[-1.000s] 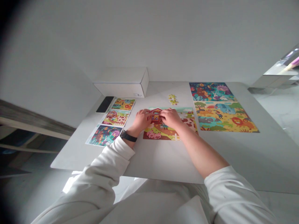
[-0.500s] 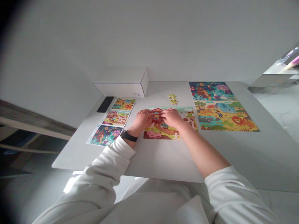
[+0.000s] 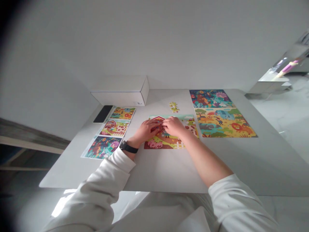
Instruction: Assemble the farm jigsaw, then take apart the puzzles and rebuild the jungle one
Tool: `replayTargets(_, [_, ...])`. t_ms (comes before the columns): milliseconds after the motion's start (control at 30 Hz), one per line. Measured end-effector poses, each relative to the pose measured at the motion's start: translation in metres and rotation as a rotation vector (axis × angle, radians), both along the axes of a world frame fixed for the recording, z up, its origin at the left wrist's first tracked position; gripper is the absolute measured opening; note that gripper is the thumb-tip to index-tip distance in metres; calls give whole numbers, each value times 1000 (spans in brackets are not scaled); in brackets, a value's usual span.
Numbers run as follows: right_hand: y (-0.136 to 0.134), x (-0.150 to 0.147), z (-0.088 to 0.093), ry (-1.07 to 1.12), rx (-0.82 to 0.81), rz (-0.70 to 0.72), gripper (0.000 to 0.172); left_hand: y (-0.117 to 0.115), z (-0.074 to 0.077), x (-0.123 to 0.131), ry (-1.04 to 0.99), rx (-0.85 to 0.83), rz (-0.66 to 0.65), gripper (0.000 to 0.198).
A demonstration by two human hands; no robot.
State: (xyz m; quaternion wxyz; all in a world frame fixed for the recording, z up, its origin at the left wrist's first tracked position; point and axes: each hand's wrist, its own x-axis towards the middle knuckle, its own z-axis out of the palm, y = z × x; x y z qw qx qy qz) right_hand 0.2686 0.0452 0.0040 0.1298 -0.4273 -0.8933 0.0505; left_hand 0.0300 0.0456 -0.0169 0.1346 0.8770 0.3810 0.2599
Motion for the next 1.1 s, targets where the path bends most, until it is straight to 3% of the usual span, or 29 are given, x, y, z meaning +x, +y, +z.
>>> replayTargets(200, [3,12,17,141,-116,-29,24,1,-3,2,45,-14,48,29])
replayTargets(400, [35,60,38,169,-202,-442,27,4,-11,5,10,8,116,21])
replayTargets(567, [72,86,35,97,-297,-624,34,11,-11,5,-154,-5,181,26])
replayTargets(767, [106,77,29,19,-325,-630,41,18,-7,1,-343,-2,215,28])
replayTargets(1000, [122,53,29,-150,-330,-703,58,19,-7,1,-378,-3,238,26])
replayTargets(1100, [126,44,31,-207,-366,-714,49,17,-5,2,-377,-7,227,26])
